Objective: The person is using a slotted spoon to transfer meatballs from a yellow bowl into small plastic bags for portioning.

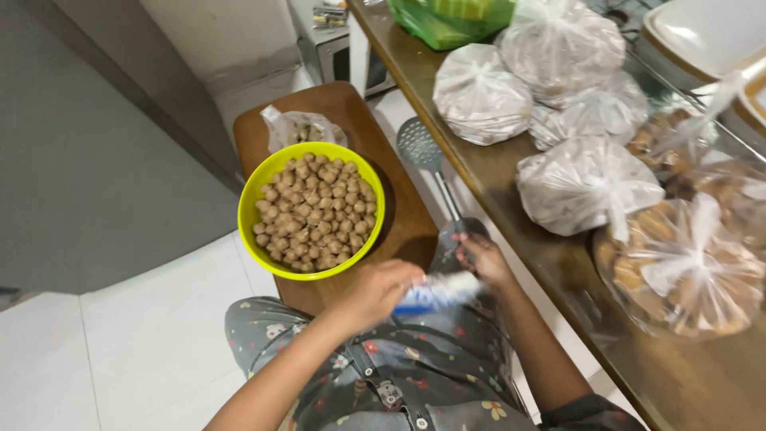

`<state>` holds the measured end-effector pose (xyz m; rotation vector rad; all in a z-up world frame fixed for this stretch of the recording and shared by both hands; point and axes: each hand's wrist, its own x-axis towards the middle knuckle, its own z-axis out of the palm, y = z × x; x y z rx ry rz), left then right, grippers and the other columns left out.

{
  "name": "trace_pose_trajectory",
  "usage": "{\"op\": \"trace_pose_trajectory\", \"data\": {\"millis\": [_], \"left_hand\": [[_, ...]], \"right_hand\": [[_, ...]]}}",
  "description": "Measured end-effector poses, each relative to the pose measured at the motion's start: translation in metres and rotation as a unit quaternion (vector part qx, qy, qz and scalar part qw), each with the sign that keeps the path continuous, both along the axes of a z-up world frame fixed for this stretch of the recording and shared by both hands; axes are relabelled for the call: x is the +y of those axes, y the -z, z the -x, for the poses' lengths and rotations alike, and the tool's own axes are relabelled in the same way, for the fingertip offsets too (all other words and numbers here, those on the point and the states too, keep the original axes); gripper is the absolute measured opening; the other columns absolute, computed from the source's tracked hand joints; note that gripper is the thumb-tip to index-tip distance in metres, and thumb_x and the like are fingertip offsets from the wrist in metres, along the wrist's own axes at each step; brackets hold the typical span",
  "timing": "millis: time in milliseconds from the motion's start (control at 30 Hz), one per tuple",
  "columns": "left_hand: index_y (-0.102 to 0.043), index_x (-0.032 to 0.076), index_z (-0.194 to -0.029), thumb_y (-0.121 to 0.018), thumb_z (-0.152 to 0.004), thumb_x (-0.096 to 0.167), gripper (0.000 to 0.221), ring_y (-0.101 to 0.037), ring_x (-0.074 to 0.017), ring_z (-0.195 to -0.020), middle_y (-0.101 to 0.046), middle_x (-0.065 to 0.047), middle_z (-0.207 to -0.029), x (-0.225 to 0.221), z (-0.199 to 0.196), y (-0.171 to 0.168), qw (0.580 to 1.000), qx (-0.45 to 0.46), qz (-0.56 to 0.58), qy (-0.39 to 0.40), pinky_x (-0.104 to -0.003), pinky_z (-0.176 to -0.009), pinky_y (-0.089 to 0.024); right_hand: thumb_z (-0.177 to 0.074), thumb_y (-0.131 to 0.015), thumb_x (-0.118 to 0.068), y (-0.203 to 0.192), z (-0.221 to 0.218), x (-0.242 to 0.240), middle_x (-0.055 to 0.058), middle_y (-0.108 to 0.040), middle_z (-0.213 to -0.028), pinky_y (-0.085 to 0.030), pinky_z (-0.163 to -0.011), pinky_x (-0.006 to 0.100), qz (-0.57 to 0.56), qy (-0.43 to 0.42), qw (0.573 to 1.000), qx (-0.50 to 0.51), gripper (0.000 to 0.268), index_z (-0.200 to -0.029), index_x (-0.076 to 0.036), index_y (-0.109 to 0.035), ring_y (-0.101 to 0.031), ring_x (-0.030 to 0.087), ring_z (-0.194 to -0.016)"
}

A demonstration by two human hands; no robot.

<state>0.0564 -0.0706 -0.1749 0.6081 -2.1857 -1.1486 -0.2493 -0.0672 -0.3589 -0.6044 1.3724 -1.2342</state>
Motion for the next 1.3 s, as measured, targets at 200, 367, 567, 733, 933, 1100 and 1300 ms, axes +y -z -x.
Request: {"op": "trace_pose_trajectory", "data": {"millis": [200,367,567,733,933,1100,1300], "left_hand": [[-0.072,0.009,-0.095,-0.061,-0.096,0.007,0.011,-0.069,-0.0361,-0.084,-0.069,-0.015,-0.085,-0.018,-0.015,0.066,0.988,-0.044,0.144,-0.019,-0.043,-0.076,-0.057],[-0.077,0.018,-0.086,-0.064,-0.088,0.015,0.013,-0.073,-0.0258,-0.075,-0.074,-0.007,-0.08,0.004,-0.081,0.251,0.907,-0.377,0.186,-0.032,-0.037,-0.063,-0.059],[-0.075,0.019,-0.103,-0.065,-0.091,0.018,0.016,-0.072,-0.0304,-0.097,-0.072,-0.011,-0.105,0.025,-0.093,0.246,0.908,-0.369,0.175,-0.092,-0.038,-0.069,-0.061],[-0.073,0.024,-0.1,-0.061,-0.094,0.02,0.013,-0.06,-0.0399,-0.115,-0.061,-0.02,-0.12,0.021,-0.067,0.272,0.883,-0.263,0.344,-0.178,-0.049,-0.094,-0.05],[-0.076,0.024,-0.09,-0.062,-0.09,0.018,0.014,-0.065,-0.0276,-0.108,-0.072,-0.005,-0.101,-0.013,-0.03,0.278,0.899,-0.307,0.283,-0.133,-0.046,-0.091,-0.049],[-0.073,0.026,-0.083,-0.064,-0.089,0.026,0.01,-0.069,-0.0213,-0.085,-0.07,0.0,-0.079,-0.031,-0.004,0.254,0.921,-0.288,0.194,-0.178,-0.039,-0.079,-0.054],[-0.067,0.019,-0.102,-0.071,-0.09,0.016,0.013,-0.072,-0.0326,-0.091,-0.072,-0.009,-0.086,-0.067,0.044,0.256,0.965,-0.16,-0.118,-0.17,-0.045,-0.083,-0.057]], "right_hand": [[-0.105,-0.061,-0.031,-0.032,-0.024,-0.01,0.012,-0.052,-0.067,-0.033,-0.026,0.026,-0.028,-0.005,0.998,-0.056,0.026,-0.109,-0.006,-0.062,-0.038,0.014,-0.036],[-0.105,-0.057,-0.028,-0.062,-0.046,-0.01,0.008,-0.05,-0.067,-0.034,-0.03,0.023,-0.064,-0.027,0.997,-0.03,0.025,-0.112,-0.005,-0.062,-0.039,0.011,-0.037],[-0.104,-0.058,-0.028,-0.067,-0.062,-0.022,0.01,-0.05,-0.068,-0.034,-0.03,0.024,-0.073,-0.05,0.996,-0.024,0.028,-0.115,-0.003,-0.062,-0.04,0.011,-0.037],[-0.104,-0.06,-0.027,-0.078,-0.082,-0.048,0.011,-0.05,-0.066,-0.034,-0.03,0.024,-0.074,-0.072,0.994,-0.032,0.026,-0.113,-0.003,-0.065,-0.039,0.012,-0.036],[-0.104,-0.06,-0.029,-0.083,-0.081,-0.076,0.011,-0.049,-0.068,-0.035,-0.03,0.026,-0.066,-0.099,0.991,-0.06,0.029,-0.117,-0.004,-0.064,-0.038,0.012,-0.038],[-0.106,-0.055,-0.025,-0.108,-0.084,-0.065,0.011,-0.051,-0.068,-0.036,-0.03,0.026,-0.063,-0.101,0.993,-0.023,0.027,-0.112,0.0,-0.063,-0.04,0.012,-0.037],[-0.104,-0.058,-0.028,-0.105,-0.073,-0.044,0.015,-0.054,-0.07,-0.036,-0.031,0.03,-0.07,-0.06,0.996,0.018,0.034,-0.115,0.004,-0.062,-0.04,0.015,-0.038]]}}
